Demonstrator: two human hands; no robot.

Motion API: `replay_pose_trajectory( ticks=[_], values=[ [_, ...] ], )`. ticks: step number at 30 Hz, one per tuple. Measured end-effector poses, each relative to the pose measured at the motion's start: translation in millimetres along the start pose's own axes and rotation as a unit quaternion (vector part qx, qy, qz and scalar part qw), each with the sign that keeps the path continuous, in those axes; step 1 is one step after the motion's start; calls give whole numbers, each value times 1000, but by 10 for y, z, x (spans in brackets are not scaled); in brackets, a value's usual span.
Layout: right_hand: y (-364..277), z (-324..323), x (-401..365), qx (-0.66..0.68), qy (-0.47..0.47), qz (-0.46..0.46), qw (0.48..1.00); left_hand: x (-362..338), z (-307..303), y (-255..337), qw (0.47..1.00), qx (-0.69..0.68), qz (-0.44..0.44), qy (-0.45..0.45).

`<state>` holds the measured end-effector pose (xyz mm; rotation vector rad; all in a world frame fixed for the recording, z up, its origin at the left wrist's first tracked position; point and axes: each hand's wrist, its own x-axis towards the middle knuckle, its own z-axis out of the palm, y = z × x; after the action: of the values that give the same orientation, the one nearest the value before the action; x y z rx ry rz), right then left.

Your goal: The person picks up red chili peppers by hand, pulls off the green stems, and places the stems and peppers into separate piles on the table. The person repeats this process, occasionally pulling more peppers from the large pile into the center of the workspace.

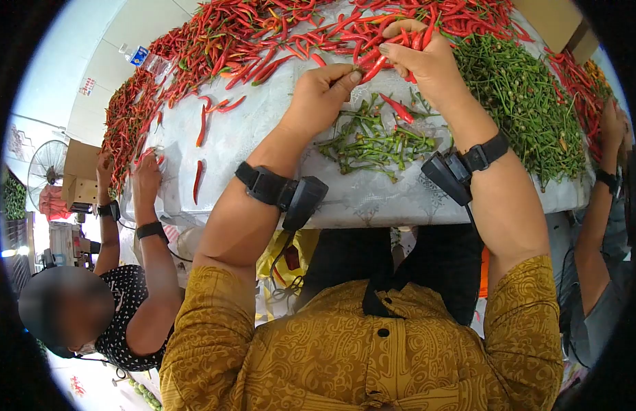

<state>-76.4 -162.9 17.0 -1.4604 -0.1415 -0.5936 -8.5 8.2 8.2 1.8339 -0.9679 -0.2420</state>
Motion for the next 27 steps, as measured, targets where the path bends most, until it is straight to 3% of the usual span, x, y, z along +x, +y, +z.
replay_pose_trajectory(
  ticks=[2,9,12,15,24,27],
  values=[
    [-5,-4,4,18,-42,18,999,1,3,49,1000,0,-2,17],
    [15,5,-8,-6,-44,27,999,-8,-12,12,1000,-2,-18,-12],
    [40,-20,3,-1,-43,55,998,-36,-18,26,999,9,48,-10],
    [58,-30,4,89,-52,94,990,-85,-13,104,994,-20,102,-25],
    [45,-5,3,182,-65,123,973,-106,20,169,988,-59,135,56],
    [112,-72,44,206,-4,127,970,-84,-22,141,979,-64,167,96]
  ],
)
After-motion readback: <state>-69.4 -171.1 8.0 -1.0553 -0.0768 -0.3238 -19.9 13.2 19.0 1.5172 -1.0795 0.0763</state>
